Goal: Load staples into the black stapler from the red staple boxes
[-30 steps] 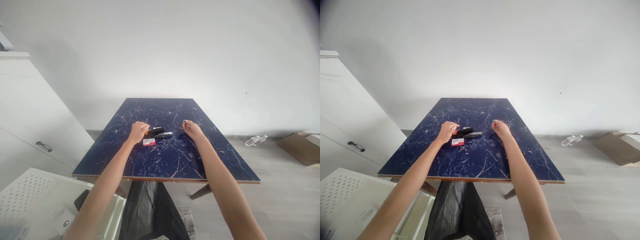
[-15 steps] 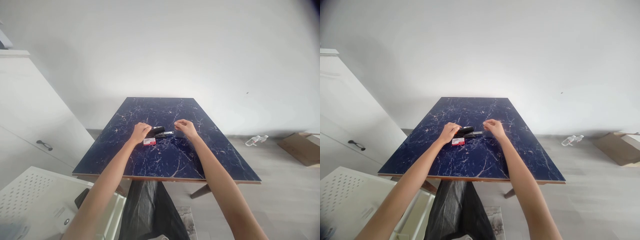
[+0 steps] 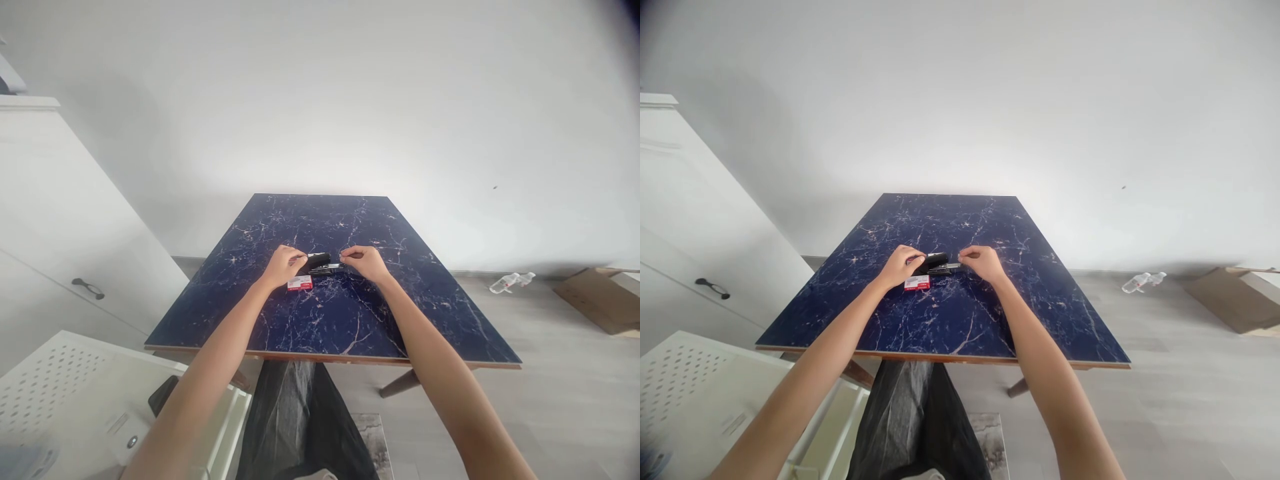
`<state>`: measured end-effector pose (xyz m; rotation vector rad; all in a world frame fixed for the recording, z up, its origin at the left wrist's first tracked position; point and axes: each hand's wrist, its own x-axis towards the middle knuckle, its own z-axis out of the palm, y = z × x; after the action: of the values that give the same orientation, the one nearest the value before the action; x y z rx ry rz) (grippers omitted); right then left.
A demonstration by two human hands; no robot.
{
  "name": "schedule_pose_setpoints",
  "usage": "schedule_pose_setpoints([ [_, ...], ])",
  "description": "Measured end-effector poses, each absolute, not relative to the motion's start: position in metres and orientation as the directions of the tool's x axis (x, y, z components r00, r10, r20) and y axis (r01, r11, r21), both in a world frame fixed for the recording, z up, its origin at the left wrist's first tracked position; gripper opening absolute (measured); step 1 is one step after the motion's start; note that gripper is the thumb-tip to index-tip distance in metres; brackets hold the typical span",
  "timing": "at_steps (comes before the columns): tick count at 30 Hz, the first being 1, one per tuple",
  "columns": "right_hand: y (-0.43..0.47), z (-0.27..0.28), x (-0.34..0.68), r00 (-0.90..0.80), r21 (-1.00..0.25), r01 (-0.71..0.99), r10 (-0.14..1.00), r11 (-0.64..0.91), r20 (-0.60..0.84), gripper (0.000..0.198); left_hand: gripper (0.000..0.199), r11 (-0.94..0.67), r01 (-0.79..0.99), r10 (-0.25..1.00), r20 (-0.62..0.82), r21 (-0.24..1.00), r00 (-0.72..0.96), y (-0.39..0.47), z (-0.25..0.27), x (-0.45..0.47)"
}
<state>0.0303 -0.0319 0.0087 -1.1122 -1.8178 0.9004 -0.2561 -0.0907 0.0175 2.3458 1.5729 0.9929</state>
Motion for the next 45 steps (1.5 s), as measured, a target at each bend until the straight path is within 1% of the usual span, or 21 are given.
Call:
schedule_pose_setpoints([
  [2, -0.033, 0.007, 0.028, -0.321, -0.835, 0.357, 0.895, 0.418, 0.310, 0.016, 0.035, -0.458, 0.759, 0.864, 0.431, 0.463, 0.259, -0.091, 0.017, -0.255],
  [5, -0.037, 0.008, 0.025, -0.418, -0.767, 0.372, 0.832, 0.524, 0.366, 0.006, 0.034, -0.455, 0.756, 0.863, 0.443, 0.470, 0.244, -0.091, 0.016, -0.254],
  [8, -0.040, 0.011, 0.023, -0.519, -0.701, 0.395, 0.773, 0.594, 0.364, 0.011, 0.034, -0.445, 0.764, 0.863, 0.451, 0.467, 0.228, -0.092, 0.016, -0.253],
  [10, -0.041, 0.012, 0.022, -0.546, -0.680, 0.406, 0.758, 0.611, 0.357, 0.013, 0.033, -0.443, 0.765, 0.864, 0.449, 0.468, 0.226, -0.092, 0.015, -0.252],
  [17, -0.037, 0.007, 0.023, -0.571, -0.676, 0.425, 0.758, 0.601, 0.315, 0.014, 0.035, -0.428, 0.765, 0.879, 0.420, 0.482, 0.227, -0.096, 0.019, -0.250],
  [21, -0.036, 0.004, 0.023, -0.558, -0.715, 0.447, 0.792, 0.537, 0.246, 0.012, 0.038, -0.408, 0.768, 0.895, 0.383, 0.494, 0.229, -0.098, 0.023, -0.248],
  [22, -0.035, 0.004, 0.023, -0.540, -0.729, 0.455, 0.809, 0.512, 0.231, 0.013, 0.038, -0.405, 0.770, 0.897, 0.379, 0.493, 0.228, -0.098, 0.023, -0.248],
  [25, -0.034, 0.003, 0.023, -0.494, -0.760, 0.459, 0.843, 0.460, 0.212, 0.029, 0.038, -0.401, 0.777, 0.898, 0.376, 0.486, 0.229, -0.098, 0.023, -0.248],
  [27, -0.034, 0.003, 0.023, -0.495, -0.769, 0.444, 0.842, 0.459, 0.217, 0.031, 0.039, -0.400, 0.780, 0.899, 0.373, 0.481, 0.231, -0.098, 0.023, -0.248],
  [29, -0.034, 0.004, 0.023, -0.506, -0.750, 0.454, 0.832, 0.481, 0.228, 0.025, 0.041, -0.395, 0.780, 0.903, 0.360, 0.485, 0.233, -0.099, 0.024, -0.248],
  [31, -0.034, 0.005, 0.022, -0.520, -0.701, 0.495, 0.821, 0.514, 0.235, 0.020, 0.042, -0.385, 0.777, 0.910, 0.343, 0.497, 0.232, -0.099, 0.024, -0.248],
  [33, -0.035, 0.006, 0.022, -0.534, -0.657, 0.531, 0.813, 0.536, 0.232, 0.019, 0.043, -0.376, 0.763, 0.918, 0.324, 0.526, 0.229, -0.100, 0.026, -0.248],
  [35, -0.036, 0.006, 0.022, -0.530, -0.648, 0.541, 0.816, 0.536, 0.232, 0.021, 0.042, -0.372, 0.731, 0.923, 0.312, 0.571, 0.226, -0.101, 0.026, -0.249],
  [39, -0.033, 0.003, 0.022, -0.440, -0.663, 0.560, 0.857, 0.496, 0.269, 0.022, 0.039, -0.378, 0.675, 0.924, 0.299, 0.634, 0.238, -0.101, 0.027, -0.251],
  [41, -0.030, 0.000, 0.022, -0.385, -0.717, 0.528, 0.881, 0.456, 0.276, 0.022, 0.038, -0.376, 0.668, 0.926, 0.293, 0.642, 0.240, -0.101, 0.027, -0.252],
  [43, -0.026, -0.002, 0.022, -0.307, -0.830, 0.420, 0.919, 0.366, 0.249, 0.025, 0.039, -0.371, 0.666, 0.928, 0.289, 0.647, 0.237, -0.101, 0.026, -0.252],
  [45, -0.022, -0.004, 0.025, -0.210, -0.938, 0.255, 0.960, 0.236, 0.185, 0.029, 0.039, -0.367, 0.665, 0.929, 0.288, 0.650, 0.232, -0.100, 0.026, -0.252],
])
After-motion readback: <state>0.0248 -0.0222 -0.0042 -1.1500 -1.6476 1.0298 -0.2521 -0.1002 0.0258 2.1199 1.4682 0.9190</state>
